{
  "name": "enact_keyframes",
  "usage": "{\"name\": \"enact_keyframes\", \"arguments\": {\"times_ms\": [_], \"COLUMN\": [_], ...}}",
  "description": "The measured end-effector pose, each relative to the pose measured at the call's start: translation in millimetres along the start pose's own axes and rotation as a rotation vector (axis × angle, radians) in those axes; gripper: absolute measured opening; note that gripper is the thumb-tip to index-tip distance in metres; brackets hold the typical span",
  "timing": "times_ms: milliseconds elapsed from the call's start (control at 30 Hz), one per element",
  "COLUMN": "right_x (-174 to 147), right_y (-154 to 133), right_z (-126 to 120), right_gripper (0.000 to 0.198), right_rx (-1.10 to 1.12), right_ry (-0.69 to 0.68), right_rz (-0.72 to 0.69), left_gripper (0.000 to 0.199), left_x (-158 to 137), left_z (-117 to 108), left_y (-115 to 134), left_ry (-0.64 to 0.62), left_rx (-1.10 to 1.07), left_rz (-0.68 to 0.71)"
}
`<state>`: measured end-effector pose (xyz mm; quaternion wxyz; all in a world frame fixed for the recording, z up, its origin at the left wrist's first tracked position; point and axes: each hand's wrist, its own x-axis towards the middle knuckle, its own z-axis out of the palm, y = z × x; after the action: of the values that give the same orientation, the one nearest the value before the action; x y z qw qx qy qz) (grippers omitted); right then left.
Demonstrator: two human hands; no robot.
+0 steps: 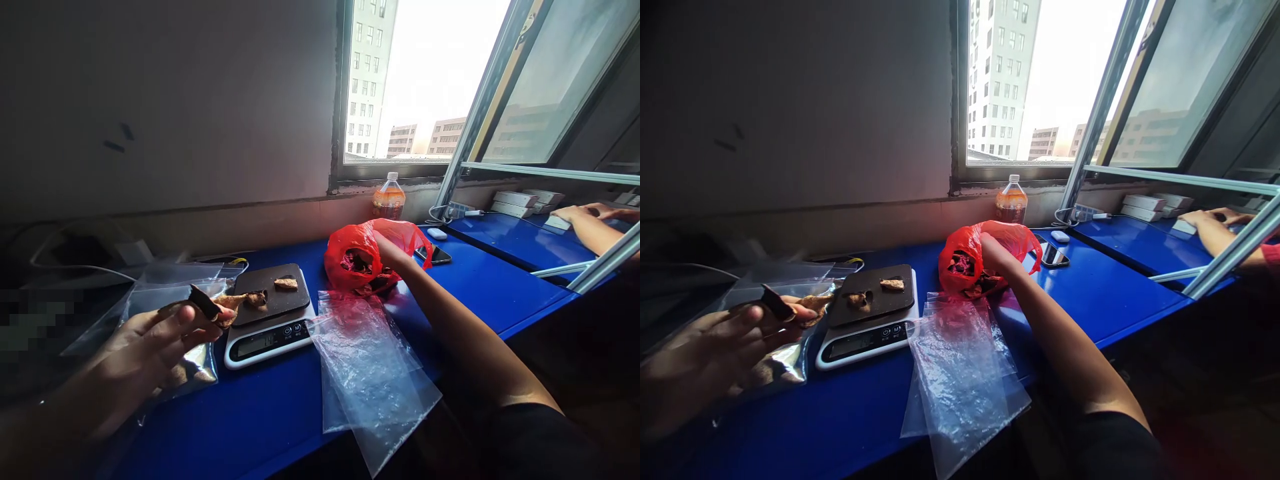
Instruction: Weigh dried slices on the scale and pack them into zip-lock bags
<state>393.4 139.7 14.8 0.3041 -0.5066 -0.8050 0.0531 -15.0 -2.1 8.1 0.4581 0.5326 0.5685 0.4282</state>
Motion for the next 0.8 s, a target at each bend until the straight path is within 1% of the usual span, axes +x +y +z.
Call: {"name": "enact_keyframes", "arguments": {"times_ms": [67,167,200,233,267,300,333,367,467,533,567,633,700,800], "right_x": [-6,-26,-33,-38,-42,-44,-45,-45,-43,-42,-42,-41,-41,-44], "right_y": [1,3,2,0,-5,-13,-23,-35,-77,-99,-106,-113,-112,-112], "right_z": [-24,-68,-81,-90,-96,-96,-90,-80,-33,-2,10,25,33,41], "right_gripper": [0.015,0.020,0.019,0.018,0.017,0.015,0.013,0.012,0.004,0.009,0.011,0.012,0.012,0.017], "right_rx": [-0.005,0.022,0.105,0.192,0.264,0.312,0.323,0.304,0.182,0.181,0.207,0.291,0.428,0.704], "right_ry": [-0.004,0.028,0.100,0.212,0.332,0.416,0.455,0.435,0.199,0.045,-0.012,-0.086,-0.140,-0.236], "right_rz": [-0.013,-0.038,-0.037,-0.023,-0.014,-0.022,-0.040,-0.075,-0.221,-0.348,-0.379,-0.359,-0.270,-0.132], "left_gripper": [0.043,0.040,0.037,0.034,0.032,0.031,0.031,0.032,0.034,0.033,0.033,0.032,0.032,0.033], "left_x": [5,0,-2,-4,-5,-6,-7,-7,-8,-9,-9,-10,-12,-15], "left_z": [17,31,33,36,38,40,42,44,48,48,47,46,47,51], "left_y": [21,35,36,36,36,35,34,34,36,37,38,39,39,37], "left_ry": [-0.109,-0.123,-0.133,-0.143,-0.144,-0.141,-0.137,-0.132,-0.131,-0.130,-0.135,-0.150,-0.170,-0.196], "left_rx": [-0.013,-0.069,-0.089,-0.106,-0.122,-0.134,-0.141,-0.145,-0.159,-0.167,-0.171,-0.174,-0.170,-0.181], "left_rz": [-0.004,0.077,0.094,0.105,0.113,0.120,0.130,0.141,0.191,0.227,0.239,0.244,0.236,0.244]}}
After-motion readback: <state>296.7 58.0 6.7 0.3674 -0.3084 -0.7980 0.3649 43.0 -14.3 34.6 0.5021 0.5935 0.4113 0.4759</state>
